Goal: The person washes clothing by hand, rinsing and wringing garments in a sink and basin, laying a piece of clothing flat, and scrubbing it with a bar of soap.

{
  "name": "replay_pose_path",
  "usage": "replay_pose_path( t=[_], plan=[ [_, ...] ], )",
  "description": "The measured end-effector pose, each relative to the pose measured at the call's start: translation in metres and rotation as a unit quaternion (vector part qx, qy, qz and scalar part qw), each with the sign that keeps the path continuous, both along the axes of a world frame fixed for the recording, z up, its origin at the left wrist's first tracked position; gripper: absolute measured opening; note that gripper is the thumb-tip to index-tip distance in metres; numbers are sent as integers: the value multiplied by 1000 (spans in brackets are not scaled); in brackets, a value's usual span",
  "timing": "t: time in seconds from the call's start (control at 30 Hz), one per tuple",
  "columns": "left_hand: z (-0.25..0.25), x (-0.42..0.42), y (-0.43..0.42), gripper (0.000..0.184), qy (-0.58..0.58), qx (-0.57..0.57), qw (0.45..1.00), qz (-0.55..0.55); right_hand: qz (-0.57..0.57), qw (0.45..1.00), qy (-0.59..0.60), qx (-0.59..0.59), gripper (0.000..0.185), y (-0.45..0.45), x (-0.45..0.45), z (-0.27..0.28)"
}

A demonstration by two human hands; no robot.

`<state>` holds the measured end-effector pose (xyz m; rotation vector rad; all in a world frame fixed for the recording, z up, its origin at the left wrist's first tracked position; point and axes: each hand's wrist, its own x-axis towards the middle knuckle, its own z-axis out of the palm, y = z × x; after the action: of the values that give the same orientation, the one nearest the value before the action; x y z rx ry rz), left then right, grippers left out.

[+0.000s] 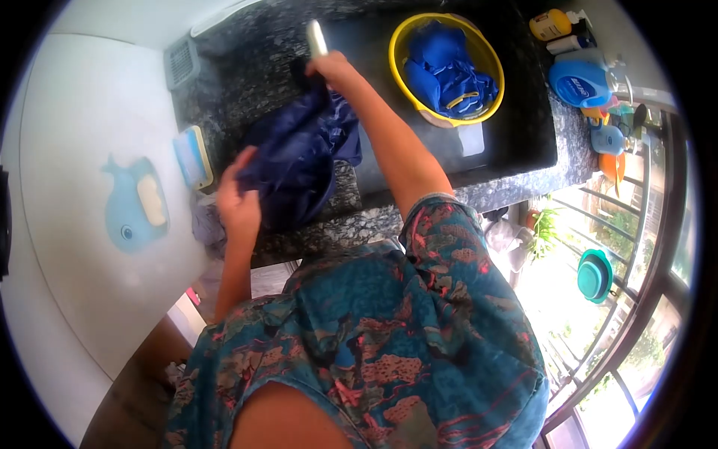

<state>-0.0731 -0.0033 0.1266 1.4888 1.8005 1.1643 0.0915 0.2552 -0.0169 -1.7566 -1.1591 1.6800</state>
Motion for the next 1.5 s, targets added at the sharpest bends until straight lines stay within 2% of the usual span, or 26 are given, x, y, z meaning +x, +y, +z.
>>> replay_pose_path(
  t=[0.07, 0.1, 0.17, 0.27, 0.3, 0.37, 0.4, 0.43, 0.5, 0.57, 0.6, 0.63, 0.7, 0.73, 0.77, 0.8, 0.9, 1.0, 1.1, 1.2, 1.3, 1.4, 1.5],
  plan=[
    [11, -2, 3, 34, -47, 135, 985, 100, -4, 986, 160, 42, 36, 15, -27, 22],
    [18, -5, 1, 35, -23, 164, 980, 107, -9, 968, 245, 47, 36, 22, -41, 41],
    [31, -12, -6, 37, 26, 223, 967, 122, -17, 891, 448, 70, 36, 34, -62, 65],
    [35, -3, -10, 38, 238, 269, 932, 39, -15, 822, 569, -13, 32, 25, -69, 99],
    [31, -1, -12, 39, 241, 201, 949, -34, -43, 845, 533, -2, 29, 17, -68, 103],
    [-8, 7, -17, 39, 221, 46, 964, -139, -6, 963, 259, 74, 29, 35, -56, 33],
    [-30, 16, -23, 39, 199, -41, 965, -168, 30, 988, 123, 86, 33, 26, -41, 24],
    [-30, 22, -25, 41, 247, -84, 945, -198, 66, 993, -17, 96, 38, 15, -25, 19],
    [-30, 31, -27, 44, 336, -168, 890, -259, 27, 999, 3, 38, 49, -9, -3, 11],
    [-19, 25, -21, 49, 270, -204, 886, -316, 24, 994, -37, 101, 57, -40, 9, 17],
    [-12, 20, -14, 52, 237, -221, 882, -342, 52, 970, -124, 202, 62, -60, 11, 30],
    [-4, 16, 1, 59, 123, -294, 886, -336, 64, 958, -165, 225, 65, -81, 11, 28],
    [-11, 17, 11, 65, 305, -161, 912, -222, 106, 901, -183, 380, 72, -129, 8, 38],
    [-17, 17, 15, 68, 390, -91, 902, -161, 154, 871, -249, 394, 75, -147, 7, 21],
    [-45, 10, 11, 73, 375, -136, 906, -142, 219, 851, -314, 359, 76, -163, 7, 15],
    [-84, 4, 1, 81, 378, -212, 888, -157, 283, 824, -374, 318, 77, -175, 7, 13],
    [-112, -4, -2, 89, 322, -214, 910, -148, 303, 838, -344, 296, 75, -155, 6, 11],
    [-109, -4, -2, 90, 309, -235, 908, -159, 301, 827, -332, 341, 68, -123, 10, 5],
    [-109, -6, -5, 90, 299, -255, 905, -162, 218, 838, -308, 394, 64, -79, 1, 2],
    [-115, -7, -2, 90, 292, -252, 908, -161, 145, 849, -321, 395, 66, -45, -14, 19],
    [-117, -4, -1, 91, 291, -249, 911, -154, 226, 839, -425, 254, 71, -38, -26, -41],
    [-122, -4, 1, 91, 302, -240, 910, -150, 297, 835, -426, 184, 69, -24, -33, -43],
    [-129, -4, -1, 91, 307, -230, 912, -144, 322, 876, -343, 106, 62, -1, -25, -40]
  ],
)
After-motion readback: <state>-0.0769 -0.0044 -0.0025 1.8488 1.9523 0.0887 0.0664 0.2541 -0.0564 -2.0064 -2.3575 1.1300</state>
